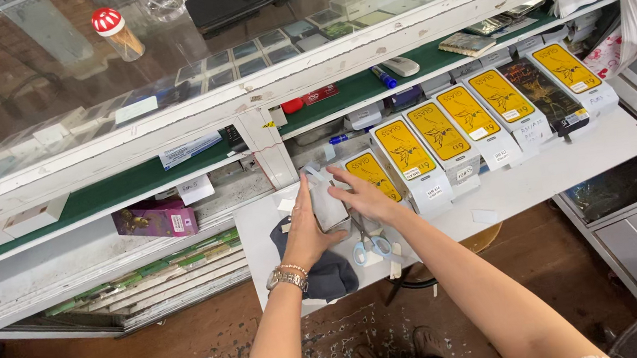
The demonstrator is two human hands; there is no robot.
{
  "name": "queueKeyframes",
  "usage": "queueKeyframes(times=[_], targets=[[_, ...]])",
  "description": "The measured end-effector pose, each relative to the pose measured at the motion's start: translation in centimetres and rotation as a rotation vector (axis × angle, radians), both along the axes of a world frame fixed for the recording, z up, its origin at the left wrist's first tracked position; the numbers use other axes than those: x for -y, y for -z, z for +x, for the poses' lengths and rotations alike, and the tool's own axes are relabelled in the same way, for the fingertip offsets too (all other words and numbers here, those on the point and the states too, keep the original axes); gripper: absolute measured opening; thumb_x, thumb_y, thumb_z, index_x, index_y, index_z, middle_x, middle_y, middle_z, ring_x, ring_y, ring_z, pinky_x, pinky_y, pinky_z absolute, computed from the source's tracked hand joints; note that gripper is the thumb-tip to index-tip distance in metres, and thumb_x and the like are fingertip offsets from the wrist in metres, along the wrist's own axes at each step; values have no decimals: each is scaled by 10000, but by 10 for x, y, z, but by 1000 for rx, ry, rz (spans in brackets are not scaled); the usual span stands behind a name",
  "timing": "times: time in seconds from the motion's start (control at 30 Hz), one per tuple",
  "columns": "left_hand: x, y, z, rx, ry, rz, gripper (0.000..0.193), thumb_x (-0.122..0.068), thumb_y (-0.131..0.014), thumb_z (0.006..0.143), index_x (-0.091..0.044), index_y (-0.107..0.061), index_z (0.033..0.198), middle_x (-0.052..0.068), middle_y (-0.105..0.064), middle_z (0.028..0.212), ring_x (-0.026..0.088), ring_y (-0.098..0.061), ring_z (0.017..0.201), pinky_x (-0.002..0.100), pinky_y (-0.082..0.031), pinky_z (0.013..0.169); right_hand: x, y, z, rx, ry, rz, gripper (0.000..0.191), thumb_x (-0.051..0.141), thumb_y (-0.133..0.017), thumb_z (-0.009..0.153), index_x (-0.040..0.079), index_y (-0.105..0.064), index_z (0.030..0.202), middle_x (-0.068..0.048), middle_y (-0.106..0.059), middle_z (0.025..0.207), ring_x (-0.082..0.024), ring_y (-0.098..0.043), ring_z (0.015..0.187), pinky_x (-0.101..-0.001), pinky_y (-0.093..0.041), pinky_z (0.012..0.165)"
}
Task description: The person wipes a stack of white paper with a dark cloth, then uses scissors to trim the edges of the stack. They also wipe a purple box and trim its edges with scissors.
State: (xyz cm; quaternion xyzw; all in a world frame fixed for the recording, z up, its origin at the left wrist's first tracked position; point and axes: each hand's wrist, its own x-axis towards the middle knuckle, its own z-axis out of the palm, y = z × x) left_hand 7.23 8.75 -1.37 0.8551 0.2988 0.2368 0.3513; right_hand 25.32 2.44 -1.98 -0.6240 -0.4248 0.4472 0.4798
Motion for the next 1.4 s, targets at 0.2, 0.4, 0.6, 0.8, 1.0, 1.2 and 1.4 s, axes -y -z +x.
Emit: queueKeyframes(times=[0.2, 0.4, 0.6, 0.8, 1.0, 1.2, 1.4], targets=[[12, 46, -9, 28, -133, -500, 1409, -326, -987, 603, -22, -9, 1570, 206, -553, 1447, 253, -604, 1294, 329, -484, 1073, -7, 19, -9, -55, -14, -112, 524, 171, -659, 914, 213, -498, 1411, -72, -494, 1512, -194, -612, 1142, -318, -572, 750], [-22, 57, 4, 91, -30, -587, 1044, -384, -874, 708, -61, -367, 1562, 140, -672, 1352, 207, -670, 1182, 310, -525, 989, -5, 40, -19, -166, 328, -44, 429, 205, -689, 914, 124, -523, 1302, -138, -534, 1352, -228, -663, 1016, -406, -627, 709], [-40, 61, 34, -12, -72, -595, 808, -417, -760, 807, -109, -495, 1506, 146, -684, 1339, 278, -679, 1109, 339, -524, 958, -13, 35, 20, 289, 321, -8, 462, 438, -681, 957, 44, -641, 1196, -181, -723, 1192, -269, -701, 1106, -390, -534, 947], [-53, 39, 77, -94, -159, -326, 742, -531, -727, 855, -90, -558, 1428, 208, -622, 1365, 310, -597, 1273, 393, -477, 1040, -35, 25, 82, 404, 156, -209, 592, 573, -552, 934, 33, -687, 1133, -197, -748, 1069, -348, -712, 1021, -399, -527, 907], [-53, 9, 144, -159, -389, -194, 589, -569, -488, 960, -89, -712, 1219, 209, -737, 1101, 379, -686, 1074, 449, -518, 949, -61, 12, 154, 508, 90, -199, 507, 517, -549, 965, 64, -684, 1146, -214, -745, 1107, -368, -701, 1029, -427, -533, 911], [-63, 13, 177, -119, -531, -238, 584, -540, -435, 1004, -56, -749, 1098, 211, -755, 984, 411, -686, 1013, 467, -518, 914, -89, 5, 260, 1048, 316, 159, 452, 179, -670, 862, 116, -635, 1309, -305, -447, 1390, -491, -588, 1099, -504, -530, 864], [-67, 17, 181, -38, -640, -230, 567, -516, -440, 1008, -52, -736, 1141, 217, -747, 1004, 409, -689, 1019, 456, -519, 920, -122, 9, 300, 927, 315, 20, 313, 156, -688, 890, 124, -651, 1200, -242, -547, 1292, -415, -655, 987, -488, -549, 875]])
